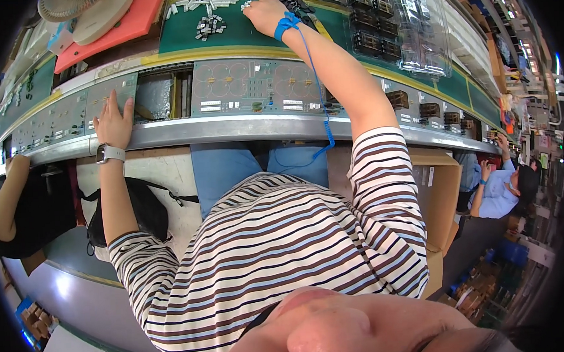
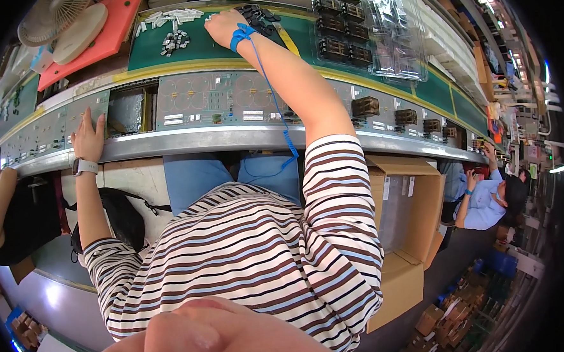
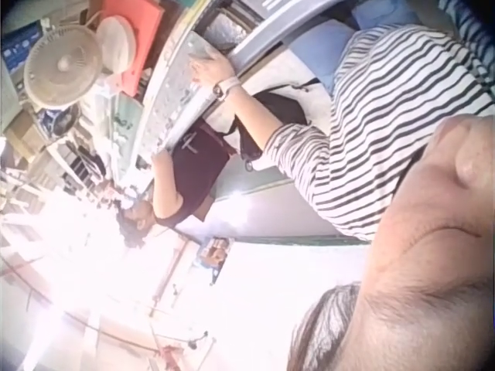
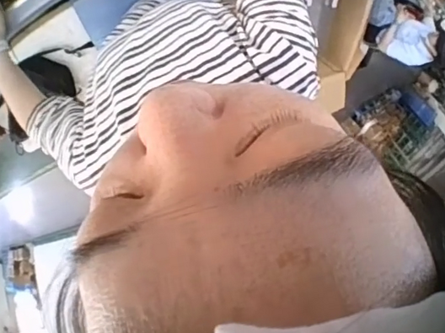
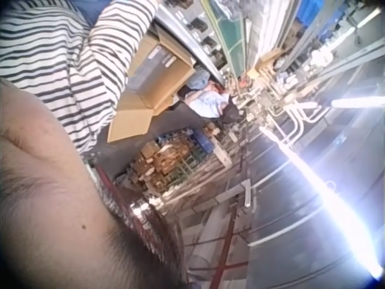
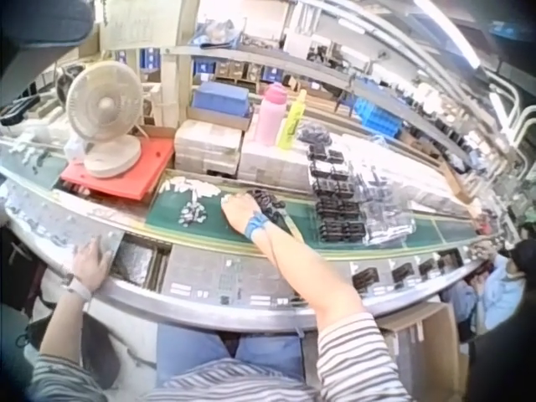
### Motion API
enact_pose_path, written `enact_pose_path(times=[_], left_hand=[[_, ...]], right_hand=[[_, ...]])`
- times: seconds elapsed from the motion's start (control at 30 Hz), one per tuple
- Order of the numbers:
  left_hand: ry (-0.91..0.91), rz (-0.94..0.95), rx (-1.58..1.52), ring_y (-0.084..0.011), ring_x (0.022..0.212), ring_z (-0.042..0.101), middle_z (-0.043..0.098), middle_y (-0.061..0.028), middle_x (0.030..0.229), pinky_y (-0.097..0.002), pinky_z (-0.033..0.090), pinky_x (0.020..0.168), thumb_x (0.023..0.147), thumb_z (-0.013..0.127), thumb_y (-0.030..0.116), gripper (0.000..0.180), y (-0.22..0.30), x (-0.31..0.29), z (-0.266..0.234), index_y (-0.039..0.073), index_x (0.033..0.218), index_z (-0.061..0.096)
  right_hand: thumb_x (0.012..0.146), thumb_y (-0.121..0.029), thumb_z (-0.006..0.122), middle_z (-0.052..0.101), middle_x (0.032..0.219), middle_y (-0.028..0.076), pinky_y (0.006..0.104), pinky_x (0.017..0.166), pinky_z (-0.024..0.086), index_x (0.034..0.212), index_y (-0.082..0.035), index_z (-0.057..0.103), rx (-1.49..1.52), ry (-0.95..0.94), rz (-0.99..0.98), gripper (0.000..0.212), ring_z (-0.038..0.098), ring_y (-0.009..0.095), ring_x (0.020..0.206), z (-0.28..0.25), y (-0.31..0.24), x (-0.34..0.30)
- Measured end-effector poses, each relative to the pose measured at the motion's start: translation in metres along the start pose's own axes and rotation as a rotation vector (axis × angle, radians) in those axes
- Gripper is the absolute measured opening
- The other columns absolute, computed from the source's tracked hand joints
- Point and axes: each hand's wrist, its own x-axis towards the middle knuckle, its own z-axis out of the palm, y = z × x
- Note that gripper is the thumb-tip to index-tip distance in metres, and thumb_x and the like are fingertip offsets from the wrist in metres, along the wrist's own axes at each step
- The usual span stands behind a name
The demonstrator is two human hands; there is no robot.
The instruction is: The person assembles electronic components by hand, inserting small parts into a circuit board or plastic casing on a conveyor belt while wearing an anti-static wrist strap.
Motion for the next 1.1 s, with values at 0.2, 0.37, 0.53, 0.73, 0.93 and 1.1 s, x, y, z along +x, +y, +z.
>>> enact_pose_path(times=[0.2,0.37,0.53,0.73,0.93,1.1], left_hand=[[0.002,0.192,-0.036,-0.0299,0.119,0.041,0.046,-0.0155,0.126,-0.0531,0.023,0.099,0.086,0.039,0.051,0.060,0.039,-0.022,-0.009,0.012,0.131,0.034],[0.057,0.350,-0.053,-0.0292,0.115,0.044,0.050,-0.0154,0.121,-0.0527,0.025,0.098,0.086,0.043,0.047,0.055,0.069,-0.034,-0.012,0.011,0.127,0.041],[0.024,0.439,-0.057,-0.0292,0.103,0.052,0.055,-0.0142,0.114,-0.0530,0.027,0.096,0.085,0.046,0.043,0.046,0.092,-0.029,-0.032,0.009,0.116,0.052],[0.128,0.636,-0.333,-0.0305,0.088,0.055,0.056,-0.0120,0.089,-0.0387,0.045,0.076,0.078,0.056,0.014,0.024,0.140,0.071,-0.007,0.008,0.101,0.056],[-0.014,0.594,-0.384,-0.0320,0.088,0.055,0.056,-0.0140,0.089,-0.0390,0.045,0.077,0.079,0.055,0.011,0.018,0.153,0.113,0.017,0.005,0.096,0.056],[-0.019,0.554,-0.306,-0.0326,0.088,0.054,0.056,-0.0164,0.090,-0.0394,0.044,0.077,0.079,0.052,0.009,0.013,0.156,0.103,0.014,0.004,0.092,0.055]], right_hand=[[0.078,-0.011,0.049,0.062,0.089,0.009,0.0406,0.073,0.047,0.087,-0.009,0.062,0.086,0.033,0.013,0.016,0.060,0.028,0.085,-0.005,-0.005,-0.004],[0.079,-0.010,0.048,0.062,0.088,0.009,0.0412,0.073,0.047,0.087,-0.009,0.060,0.134,0.048,0.032,0.016,0.059,0.028,0.086,-0.003,-0.002,-0.010],[0.079,-0.012,0.049,0.060,0.089,0.010,0.0398,0.073,0.046,0.089,-0.008,0.059,0.327,0.041,0.045,0.015,0.058,0.029,0.086,-0.024,-0.010,-0.023],[0.080,-0.014,0.050,0.060,0.086,0.012,0.0395,0.073,0.045,0.090,-0.008,0.061,0.770,-0.074,0.076,0.016,0.056,0.030,0.083,-0.067,-0.037,-0.078],[0.078,-0.013,0.052,0.061,0.088,0.015,0.0401,0.074,0.045,0.095,-0.008,0.064,0.798,-0.261,0.065,0.021,0.057,0.032,0.084,-0.067,-0.044,-0.118],[0.077,-0.014,0.054,0.062,0.086,0.017,0.0404,0.073,0.046,0.086,-0.003,0.063,0.814,-0.356,0.216,0.017,0.059,0.033,0.081,-0.067,-0.051,-0.120]])
